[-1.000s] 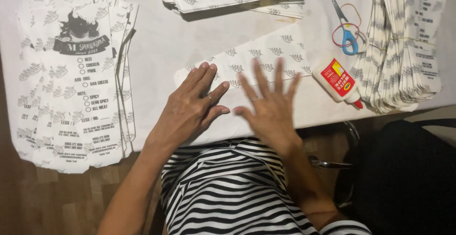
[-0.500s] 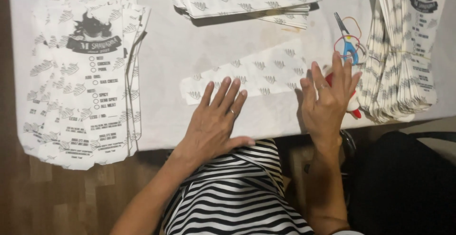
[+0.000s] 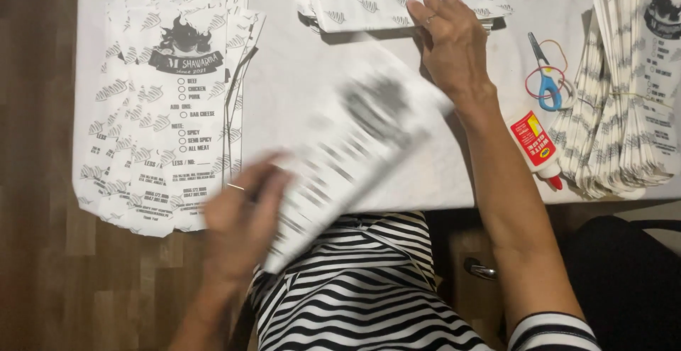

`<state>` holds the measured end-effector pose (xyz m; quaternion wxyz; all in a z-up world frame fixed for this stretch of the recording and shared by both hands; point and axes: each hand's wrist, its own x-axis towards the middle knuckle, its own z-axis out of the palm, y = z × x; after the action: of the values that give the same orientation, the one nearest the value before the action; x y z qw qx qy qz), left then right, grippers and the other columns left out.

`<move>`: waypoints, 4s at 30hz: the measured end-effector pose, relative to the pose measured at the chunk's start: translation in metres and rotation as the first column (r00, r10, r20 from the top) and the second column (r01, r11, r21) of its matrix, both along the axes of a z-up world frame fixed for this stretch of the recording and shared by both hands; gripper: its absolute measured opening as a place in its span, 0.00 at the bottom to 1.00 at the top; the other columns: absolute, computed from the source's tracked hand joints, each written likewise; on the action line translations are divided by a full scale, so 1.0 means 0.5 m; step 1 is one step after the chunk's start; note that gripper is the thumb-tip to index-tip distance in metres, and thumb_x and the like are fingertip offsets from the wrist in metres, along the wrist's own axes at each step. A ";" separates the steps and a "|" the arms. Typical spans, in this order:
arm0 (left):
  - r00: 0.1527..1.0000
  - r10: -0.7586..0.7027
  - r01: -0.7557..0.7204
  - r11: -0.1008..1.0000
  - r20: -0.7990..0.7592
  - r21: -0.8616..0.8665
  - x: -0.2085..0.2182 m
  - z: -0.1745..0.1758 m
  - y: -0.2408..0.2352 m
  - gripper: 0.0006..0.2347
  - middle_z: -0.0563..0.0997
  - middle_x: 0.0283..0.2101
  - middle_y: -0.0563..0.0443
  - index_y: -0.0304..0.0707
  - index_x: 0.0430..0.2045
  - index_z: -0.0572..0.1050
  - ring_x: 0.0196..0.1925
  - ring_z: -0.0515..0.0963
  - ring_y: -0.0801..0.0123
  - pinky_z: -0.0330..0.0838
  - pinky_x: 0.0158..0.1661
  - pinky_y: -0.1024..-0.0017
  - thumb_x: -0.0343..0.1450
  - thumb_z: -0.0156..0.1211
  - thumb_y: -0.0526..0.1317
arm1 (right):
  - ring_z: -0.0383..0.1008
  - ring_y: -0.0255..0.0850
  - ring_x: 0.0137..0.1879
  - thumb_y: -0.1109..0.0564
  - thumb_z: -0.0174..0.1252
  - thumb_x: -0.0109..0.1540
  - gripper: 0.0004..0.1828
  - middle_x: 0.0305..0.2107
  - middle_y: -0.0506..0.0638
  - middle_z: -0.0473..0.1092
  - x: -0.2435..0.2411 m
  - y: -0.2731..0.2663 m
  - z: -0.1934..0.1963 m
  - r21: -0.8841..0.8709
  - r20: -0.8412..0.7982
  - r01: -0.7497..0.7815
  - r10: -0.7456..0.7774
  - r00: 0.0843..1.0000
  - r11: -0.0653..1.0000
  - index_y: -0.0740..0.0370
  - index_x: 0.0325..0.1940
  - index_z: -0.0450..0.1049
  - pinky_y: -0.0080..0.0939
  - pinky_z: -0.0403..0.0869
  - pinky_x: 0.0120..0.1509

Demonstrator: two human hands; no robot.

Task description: Manually assembling paper bags by applying glue to the edges and folding them into shape.

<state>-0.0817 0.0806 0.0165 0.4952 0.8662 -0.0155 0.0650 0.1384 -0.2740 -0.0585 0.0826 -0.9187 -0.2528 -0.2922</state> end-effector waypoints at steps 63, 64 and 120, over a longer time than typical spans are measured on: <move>0.823 -0.559 0.441 0.741 0.101 0.507 0.274 -0.069 -0.157 0.06 0.71 0.12 0.49 0.38 0.35 0.76 0.11 0.68 0.55 0.63 0.20 0.59 0.80 0.55 0.38 | 0.82 0.51 0.46 0.74 0.75 0.55 0.23 0.42 0.64 0.77 -0.401 -0.184 0.040 0.969 -0.117 0.170 -0.272 0.955 0.180 0.76 0.51 0.74 0.56 0.88 0.51; 0.824 -0.558 0.440 0.741 0.101 0.507 0.274 -0.068 -0.156 0.06 0.71 0.12 0.49 0.38 0.35 0.76 0.11 0.68 0.55 0.63 0.20 0.59 0.80 0.55 0.38 | 0.82 0.51 0.46 0.74 0.75 0.55 0.23 0.42 0.64 0.77 -0.399 -0.182 0.035 0.969 -0.118 0.170 -0.270 0.956 0.179 0.76 0.51 0.74 0.56 0.88 0.51; 0.759 -0.528 0.214 0.756 0.382 0.618 0.180 -0.077 -0.191 0.02 0.87 0.36 0.43 0.41 0.27 0.85 0.45 0.85 0.53 0.81 0.45 0.63 0.66 0.71 0.32 | 0.79 0.65 0.51 0.73 0.72 0.61 0.06 0.41 0.65 0.79 -0.380 -0.019 0.099 0.371 -0.062 0.086 -0.068 0.996 0.925 0.71 0.40 0.83 0.58 0.79 0.56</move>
<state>0.0084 -0.0146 -0.0218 0.2087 0.8928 -0.3497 0.1926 -0.0515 -0.2836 -0.0091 0.2501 -0.9023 -0.1545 -0.3155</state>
